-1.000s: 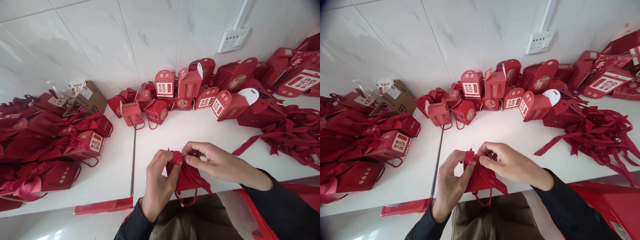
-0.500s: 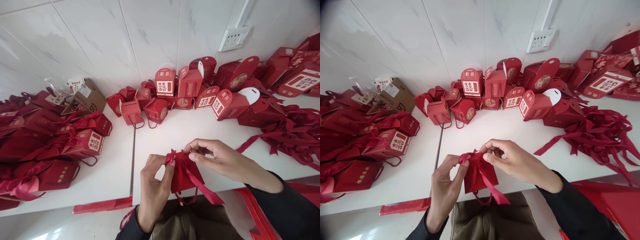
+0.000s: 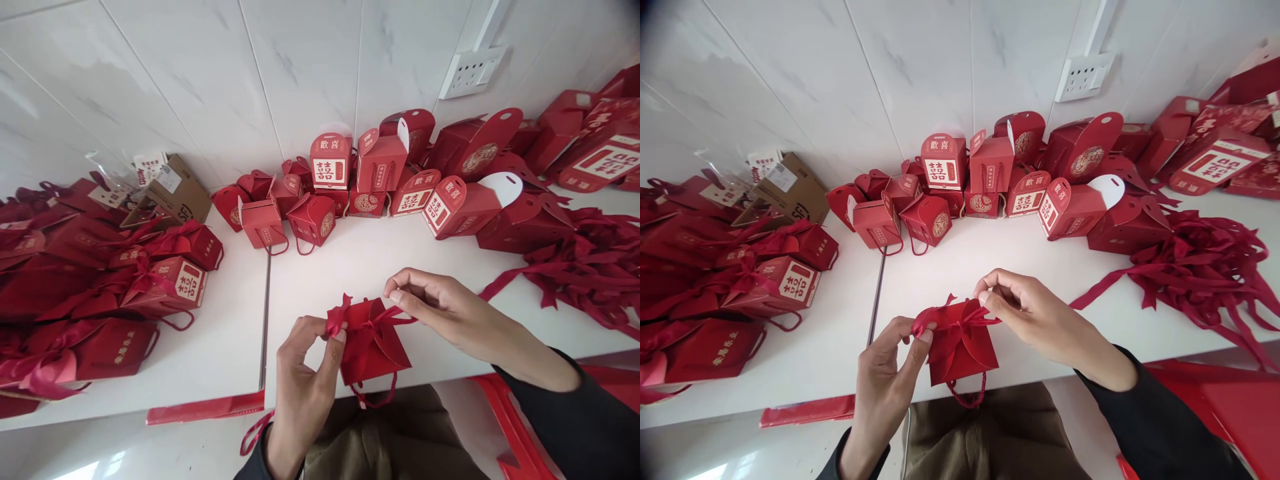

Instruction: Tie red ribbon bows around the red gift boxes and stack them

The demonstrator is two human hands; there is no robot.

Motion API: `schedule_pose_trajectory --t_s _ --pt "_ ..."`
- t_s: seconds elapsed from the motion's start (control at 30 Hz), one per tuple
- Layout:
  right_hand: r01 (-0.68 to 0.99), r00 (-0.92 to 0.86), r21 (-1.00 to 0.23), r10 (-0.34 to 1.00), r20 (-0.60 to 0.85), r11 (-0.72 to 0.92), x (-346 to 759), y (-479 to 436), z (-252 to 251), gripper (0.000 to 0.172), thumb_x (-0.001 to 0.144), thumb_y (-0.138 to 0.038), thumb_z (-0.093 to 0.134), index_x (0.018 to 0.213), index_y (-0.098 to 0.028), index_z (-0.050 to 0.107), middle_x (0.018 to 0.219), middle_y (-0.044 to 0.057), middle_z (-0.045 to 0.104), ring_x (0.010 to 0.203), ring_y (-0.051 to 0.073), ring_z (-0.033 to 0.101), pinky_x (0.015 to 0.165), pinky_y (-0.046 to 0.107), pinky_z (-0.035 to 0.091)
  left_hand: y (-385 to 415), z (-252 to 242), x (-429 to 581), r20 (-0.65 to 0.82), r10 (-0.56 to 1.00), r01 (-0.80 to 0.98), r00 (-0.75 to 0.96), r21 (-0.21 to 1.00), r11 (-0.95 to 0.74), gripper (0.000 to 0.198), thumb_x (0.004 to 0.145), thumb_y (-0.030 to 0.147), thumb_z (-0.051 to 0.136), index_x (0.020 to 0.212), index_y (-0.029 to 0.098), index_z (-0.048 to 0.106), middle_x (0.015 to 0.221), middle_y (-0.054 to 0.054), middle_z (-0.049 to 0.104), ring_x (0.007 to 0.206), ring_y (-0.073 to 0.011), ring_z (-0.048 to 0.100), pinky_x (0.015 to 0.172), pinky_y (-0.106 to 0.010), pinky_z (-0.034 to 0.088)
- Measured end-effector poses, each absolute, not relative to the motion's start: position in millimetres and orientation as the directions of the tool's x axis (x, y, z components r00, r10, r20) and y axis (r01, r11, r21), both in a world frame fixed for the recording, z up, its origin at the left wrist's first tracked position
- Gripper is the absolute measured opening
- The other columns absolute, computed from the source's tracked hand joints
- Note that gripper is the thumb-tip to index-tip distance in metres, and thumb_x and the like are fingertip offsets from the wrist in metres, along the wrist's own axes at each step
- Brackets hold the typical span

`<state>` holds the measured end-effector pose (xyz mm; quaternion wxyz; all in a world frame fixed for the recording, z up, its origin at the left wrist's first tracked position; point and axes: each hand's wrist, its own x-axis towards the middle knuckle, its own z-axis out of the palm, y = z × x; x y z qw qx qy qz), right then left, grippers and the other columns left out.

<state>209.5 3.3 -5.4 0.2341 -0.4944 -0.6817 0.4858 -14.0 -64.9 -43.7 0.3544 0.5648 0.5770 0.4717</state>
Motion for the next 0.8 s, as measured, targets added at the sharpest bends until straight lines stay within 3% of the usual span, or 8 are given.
schedule_pose_trajectory --t_s 0.1,0.2,0.3,0.4,0.53,0.63,0.8 --pt "0.43 -0.439 -0.903 0.873 -0.215 -0.007 213.7 5.9 -1.7 0.039 0.096 -0.062 0.062 0.1 -0.023 0.07 0.07 -0.005 0.045 0.061 0.014 0.04 0.057 0.027 0.036 -65.2 -45.3 -14.6 0.101 0.986 0.309 -0.131 0.949 -0.056 0.021 0.097 0.033 0.064 0.079 0.022 0.068 0.076 -0.001 0.061 0.075 -0.0168 0.052 0.07 -0.029 0.041" --pt "0.481 -0.478 -0.877 0.842 -0.249 0.013 221.9 7.4 -0.4 0.036 0.091 -0.058 0.07 0.105 -0.025 0.075 0.071 -0.004 0.047 0.066 0.015 0.046 0.062 0.028 0.041 -67.2 -47.3 -16.3 0.038 0.987 0.284 -0.157 0.959 0.008 0.023 0.098 0.037 0.063 0.081 0.022 0.067 0.079 -0.001 0.061 0.078 -0.0178 0.052 0.072 -0.03 0.041" --pt "0.57 -0.438 -0.815 0.877 -0.199 0.099 228.3 5.7 1.3 0.031 0.094 -0.055 0.067 0.089 -0.026 0.074 0.075 -0.001 0.056 0.069 0.017 0.049 0.062 0.029 0.039 -70.1 -47.0 -16.6 0.019 0.987 0.264 -0.157 0.964 0.023 0.023 0.097 0.037 0.063 0.08 0.022 0.066 0.078 -0.001 0.06 0.078 -0.0178 0.052 0.073 -0.03 0.041" --pt "0.52 -0.424 -0.845 0.896 -0.132 0.122 229.3 2.2 5.0 0.03 0.096 -0.054 0.065 0.085 -0.026 0.066 0.087 0.001 0.063 0.075 0.018 0.053 0.064 0.03 0.04 -72.8 -45.2 -15.1 0.012 0.992 0.24 -0.128 0.971 0.02 0.023 0.098 0.036 0.063 0.079 0.022 0.066 0.079 -0.001 0.061 0.079 -0.0175 0.053 0.073 -0.03 0.041" --pt "0.397 -0.456 -0.918 0.871 -0.181 0.018 226.5 0.1 7.3 0.033 0.099 -0.056 0.062 0.087 -0.025 0.061 0.069 -0.004 0.05 0.061 0.015 0.044 0.056 0.027 0.038 -75.1 -43.7 -12.4 0.013 0.993 0.219 -0.113 0.976 0.013 0.024 0.098 0.035 0.062 0.078 0.022 0.065 0.081 -0.001 0.063 0.081 -0.018 0.056 0.074 -0.03 0.042" --pt "0.439 -0.404 -0.898 0.894 -0.196 0.001 228.6 1.6 3.9 0.038 0.097 -0.061 0.063 0.085 -0.025 0.062 0.065 -0.005 0.04 0.057 0.014 0.036 0.051 0.027 0.033 -77.4 -42.1 -10.8 -0.003 0.99 0.206 -0.138 0.978 0.031 0.023 0.098 0.035 0.063 0.079 0.022 0.066 0.079 -0.001 0.062 0.079 -0.0177 0.054 0.073 -0.03 0.042" --pt "0.555 -0.348 -0.831 0.919 -0.182 0.045 241.2 3.4 -9.2 0.041 0.093 -0.065 0.065 0.084 -0.025 0.067 0.064 -0.005 0.037 0.056 0.014 0.033 0.049 0.026 0.031 -84.2 -44.4 -11.8 -0.067 0.967 0.212 -0.247 0.97 0.121 0.029 0.095 0.042 0.066 0.074 0.022 0.065 0.073 0.0 0.057 0.075 -0.0178 0.049 0.072 -0.03 0.039"
